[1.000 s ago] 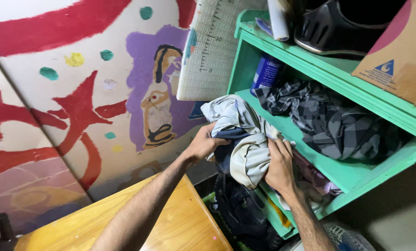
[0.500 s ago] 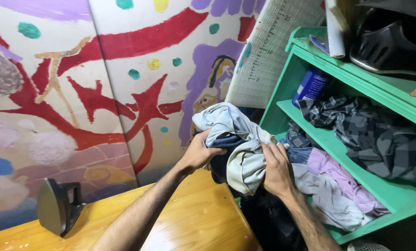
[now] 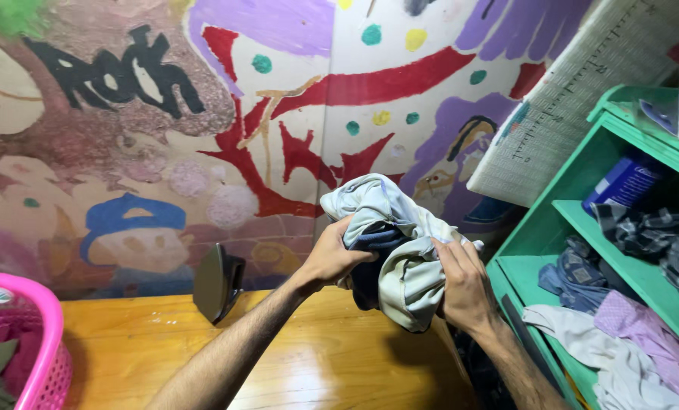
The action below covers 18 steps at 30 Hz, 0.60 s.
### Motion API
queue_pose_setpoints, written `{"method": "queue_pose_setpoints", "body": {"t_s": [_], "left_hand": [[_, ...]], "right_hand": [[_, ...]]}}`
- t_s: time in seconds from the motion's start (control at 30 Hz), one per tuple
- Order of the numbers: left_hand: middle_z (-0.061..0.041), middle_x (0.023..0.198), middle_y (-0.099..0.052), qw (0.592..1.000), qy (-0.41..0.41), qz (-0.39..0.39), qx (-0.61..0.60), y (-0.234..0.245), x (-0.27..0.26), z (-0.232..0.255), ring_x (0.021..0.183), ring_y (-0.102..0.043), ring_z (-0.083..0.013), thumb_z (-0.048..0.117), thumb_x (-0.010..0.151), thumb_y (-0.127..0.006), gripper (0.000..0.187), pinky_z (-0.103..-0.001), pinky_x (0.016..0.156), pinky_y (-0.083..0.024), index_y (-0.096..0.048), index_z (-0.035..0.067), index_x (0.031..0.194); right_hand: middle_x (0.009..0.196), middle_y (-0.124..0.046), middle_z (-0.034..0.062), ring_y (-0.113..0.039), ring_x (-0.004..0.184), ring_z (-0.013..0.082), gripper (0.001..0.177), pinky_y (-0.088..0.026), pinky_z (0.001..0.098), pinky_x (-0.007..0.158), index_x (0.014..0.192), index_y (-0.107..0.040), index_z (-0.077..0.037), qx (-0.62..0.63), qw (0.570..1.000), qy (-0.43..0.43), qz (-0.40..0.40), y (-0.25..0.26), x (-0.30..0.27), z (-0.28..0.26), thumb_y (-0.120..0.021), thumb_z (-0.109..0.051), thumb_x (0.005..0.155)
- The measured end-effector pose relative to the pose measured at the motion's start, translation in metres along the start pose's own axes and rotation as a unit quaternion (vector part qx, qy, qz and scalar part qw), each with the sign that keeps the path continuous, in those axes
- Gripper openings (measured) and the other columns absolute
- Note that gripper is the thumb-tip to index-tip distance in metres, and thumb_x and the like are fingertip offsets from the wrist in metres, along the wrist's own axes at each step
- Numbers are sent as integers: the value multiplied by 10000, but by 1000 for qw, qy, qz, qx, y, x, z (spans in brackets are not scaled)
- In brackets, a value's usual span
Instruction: The person takes various items of clothing from a green shelf and places them into a pink plastic laundry basket on the table.
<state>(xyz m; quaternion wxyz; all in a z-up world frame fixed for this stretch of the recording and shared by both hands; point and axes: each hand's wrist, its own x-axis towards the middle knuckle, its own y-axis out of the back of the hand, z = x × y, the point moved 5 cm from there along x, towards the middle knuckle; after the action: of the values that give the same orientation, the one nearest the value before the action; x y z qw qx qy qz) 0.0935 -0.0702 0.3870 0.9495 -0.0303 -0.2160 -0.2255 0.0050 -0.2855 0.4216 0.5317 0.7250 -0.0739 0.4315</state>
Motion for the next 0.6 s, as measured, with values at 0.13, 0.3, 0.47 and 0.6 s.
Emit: {"method": "queue_pose_setpoints", "body": {"t_s": [0.13,0.3,0.47,0.6], "left_hand": [[-40,1053,-722,995,85,48,13,38,-39,13,872,-651,-145,32,733,-772,651,-350,724,-561,-604,68,1361],[-41,1200,-718,997,-52,55,31,85,-79,36,1096,-658,-110,21,761,-811,641,-288,972,-544,-596,29,1365],[-50,1156,-724,989,38,122,74,141,-127,46,1038,-655,-121,55,731,-800,650,-321,923,-556,-614,28,1353],[-52,1223,-711,986,-30,132,95,182,-165,69,1122,-645,-124,54,750,-805,644,-320,1027,-528,-605,17,1361]], "right_hand": [[1093,-652,206,-576,1023,416,498,-487,486,925,1293,-608,72,15,1000,25,0,-17,14,-38,-561,40,799],[1066,-661,191,-589,1032,413,539,-487,485,927,1290,-612,43,65,997,48,-16,-41,35,-91,-656,-20,756],[1102,-666,195,-591,1002,404,590,-488,478,886,1299,-601,19,125,989,72,-12,-64,56,-147,-729,-87,733],[1097,-661,201,-588,1015,410,606,-486,484,889,1320,-594,1,160,982,98,-26,-83,73,-195,-727,-81,734]]}}
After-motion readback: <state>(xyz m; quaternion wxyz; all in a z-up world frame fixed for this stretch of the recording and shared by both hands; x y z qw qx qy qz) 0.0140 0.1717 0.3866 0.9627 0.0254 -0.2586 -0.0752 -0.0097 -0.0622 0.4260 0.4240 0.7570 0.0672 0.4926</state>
